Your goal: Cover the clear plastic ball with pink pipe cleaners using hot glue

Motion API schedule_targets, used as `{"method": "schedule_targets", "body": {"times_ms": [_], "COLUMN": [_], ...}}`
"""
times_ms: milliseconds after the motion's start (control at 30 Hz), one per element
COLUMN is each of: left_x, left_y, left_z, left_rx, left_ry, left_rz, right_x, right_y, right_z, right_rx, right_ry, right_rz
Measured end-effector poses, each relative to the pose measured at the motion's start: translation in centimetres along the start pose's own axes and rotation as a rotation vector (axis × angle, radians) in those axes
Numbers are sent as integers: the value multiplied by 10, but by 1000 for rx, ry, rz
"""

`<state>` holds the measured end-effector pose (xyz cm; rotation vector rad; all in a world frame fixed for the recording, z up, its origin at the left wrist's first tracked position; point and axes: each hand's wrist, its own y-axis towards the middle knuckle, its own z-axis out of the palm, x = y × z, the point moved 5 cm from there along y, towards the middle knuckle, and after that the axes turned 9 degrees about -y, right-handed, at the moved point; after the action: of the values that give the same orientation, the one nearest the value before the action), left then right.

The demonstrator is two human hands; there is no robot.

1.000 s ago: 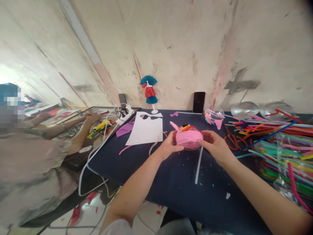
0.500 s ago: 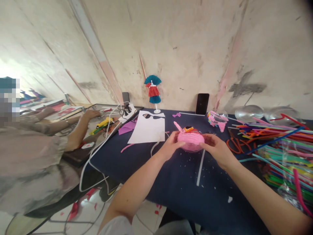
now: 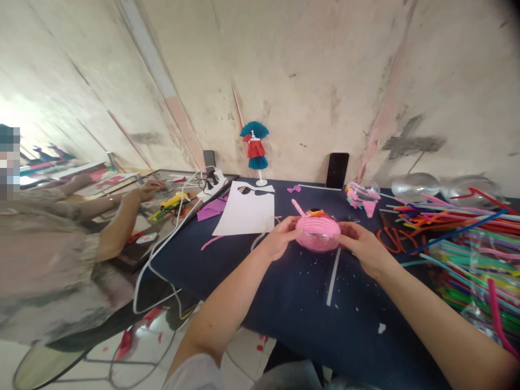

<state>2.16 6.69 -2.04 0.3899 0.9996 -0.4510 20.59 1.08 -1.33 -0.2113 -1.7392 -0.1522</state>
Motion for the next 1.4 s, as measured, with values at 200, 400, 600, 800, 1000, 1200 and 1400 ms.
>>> {"method": "schedule_targets", "body": {"times_ms": [200,400,600,800,1000,1200,1400], "left_x": [7,5,2,2,-1,0,-2], "left_y": [2,2,1,3,2,1,-1], "left_z": [-5,-5,-3,-5,-4,-2,0], "left_rx": [-76,-83,-19,-31,-88,-118,-152], "left_ry": [83,91,48,125,252,215,206], "left_rz": [8,46,30,45,98,101,85], "right_x": [-3,-5,-6,-6,-8,-8,-8], "right_y": [2,1,4,3,3,2,1], "right_z": [0,1,-3,-2,0,2,2], "right_rx": [22,46,70,88,117,123,118], "right_ry": [59,100,158,161,144,130,105], "right_rz": [96,155,172,179,155,153,144]}}
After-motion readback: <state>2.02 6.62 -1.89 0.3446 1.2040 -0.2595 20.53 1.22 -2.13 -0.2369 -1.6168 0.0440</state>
